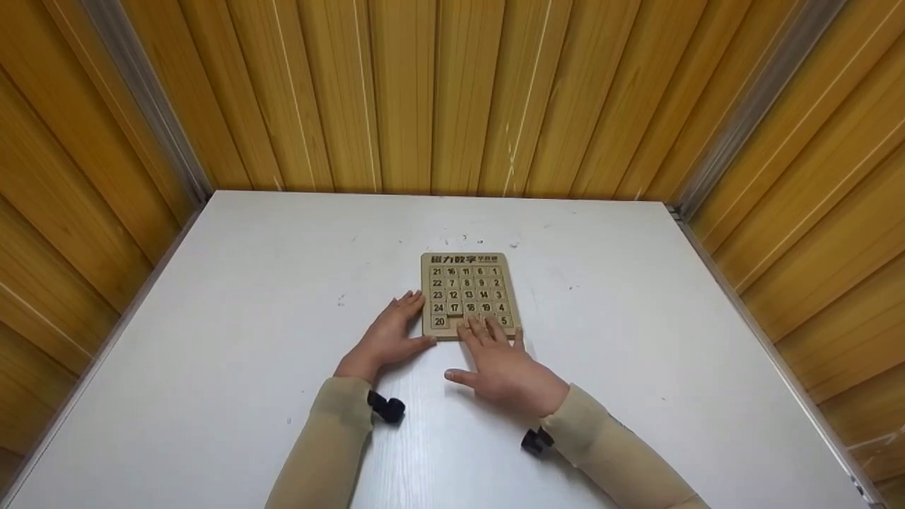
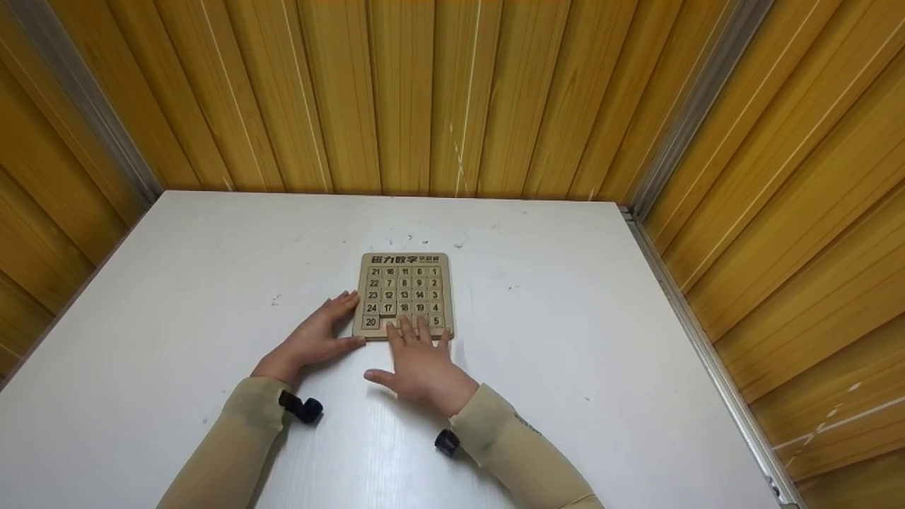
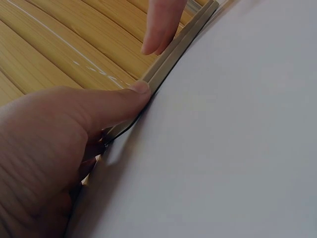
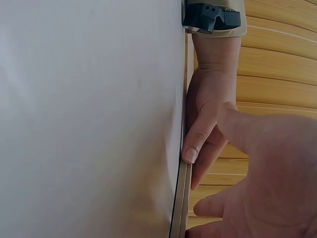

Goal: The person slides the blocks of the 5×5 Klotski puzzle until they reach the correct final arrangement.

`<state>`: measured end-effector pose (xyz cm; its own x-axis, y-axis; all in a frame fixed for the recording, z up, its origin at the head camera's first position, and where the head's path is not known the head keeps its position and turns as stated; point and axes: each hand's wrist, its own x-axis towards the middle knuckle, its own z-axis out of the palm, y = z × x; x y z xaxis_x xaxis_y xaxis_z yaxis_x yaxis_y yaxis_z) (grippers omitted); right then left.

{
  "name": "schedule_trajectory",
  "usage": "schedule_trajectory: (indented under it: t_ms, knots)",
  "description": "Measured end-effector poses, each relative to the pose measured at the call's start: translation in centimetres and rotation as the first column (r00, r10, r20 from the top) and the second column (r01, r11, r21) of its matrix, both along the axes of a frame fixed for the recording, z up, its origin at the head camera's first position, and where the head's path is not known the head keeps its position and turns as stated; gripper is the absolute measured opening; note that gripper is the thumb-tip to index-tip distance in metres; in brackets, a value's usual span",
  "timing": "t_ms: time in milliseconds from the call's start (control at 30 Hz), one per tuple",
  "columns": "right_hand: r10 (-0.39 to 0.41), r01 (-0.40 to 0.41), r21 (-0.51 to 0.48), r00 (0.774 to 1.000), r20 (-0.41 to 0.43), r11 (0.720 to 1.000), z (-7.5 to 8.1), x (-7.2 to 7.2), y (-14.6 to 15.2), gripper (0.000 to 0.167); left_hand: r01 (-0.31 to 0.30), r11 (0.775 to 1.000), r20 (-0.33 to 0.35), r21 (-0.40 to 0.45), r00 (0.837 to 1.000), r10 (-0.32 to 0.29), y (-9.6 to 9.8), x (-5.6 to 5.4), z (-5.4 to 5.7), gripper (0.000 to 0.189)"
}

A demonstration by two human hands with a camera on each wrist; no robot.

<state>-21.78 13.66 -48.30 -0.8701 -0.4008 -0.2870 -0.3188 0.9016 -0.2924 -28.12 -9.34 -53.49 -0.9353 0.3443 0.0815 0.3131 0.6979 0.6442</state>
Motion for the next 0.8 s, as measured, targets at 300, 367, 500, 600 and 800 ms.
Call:
schedule_trajectory:
  t_ms: [300,367,500,600,800]
  knots:
    - [-0.002,0.002,0.001,1.0,0.001,1.0,0.2,-0.2,-0.4,0.095,0.002,1.0,-0.002,-0.002,1.0,-0.002,0.0,0.0,0.0,0.085]
    - [-0.001,0.001,-0.006,1.0,-0.002,1.0,0.3,-0.4,-0.7,0.093,0.004,1.0,-0.006,-0.006,1.0,-0.004,0.0,0.0,0.1,0.085]
    - [0.015,-0.015,-0.013,1.0,-0.005,1.0,0.3,-0.8,-1.5,0.093,0.01,1.0,-0.015,-0.011,1.0,-0.01,-0.1,-0.1,0.1,0.085]
    - [0.023,-0.023,-0.019,1.0,-0.008,1.0,0.3,-1.1,-2.0,0.093,0.014,1.0,-0.019,-0.003,1.0,-0.014,-0.1,-0.1,0.1,0.084]
    - [0.026,-0.026,-0.004,1.0,-0.009,1.0,0.0,-1.5,-2.6,0.094,0.018,1.0,-0.022,-0.01,1.0,-0.019,-0.1,-0.1,0.0,0.085]
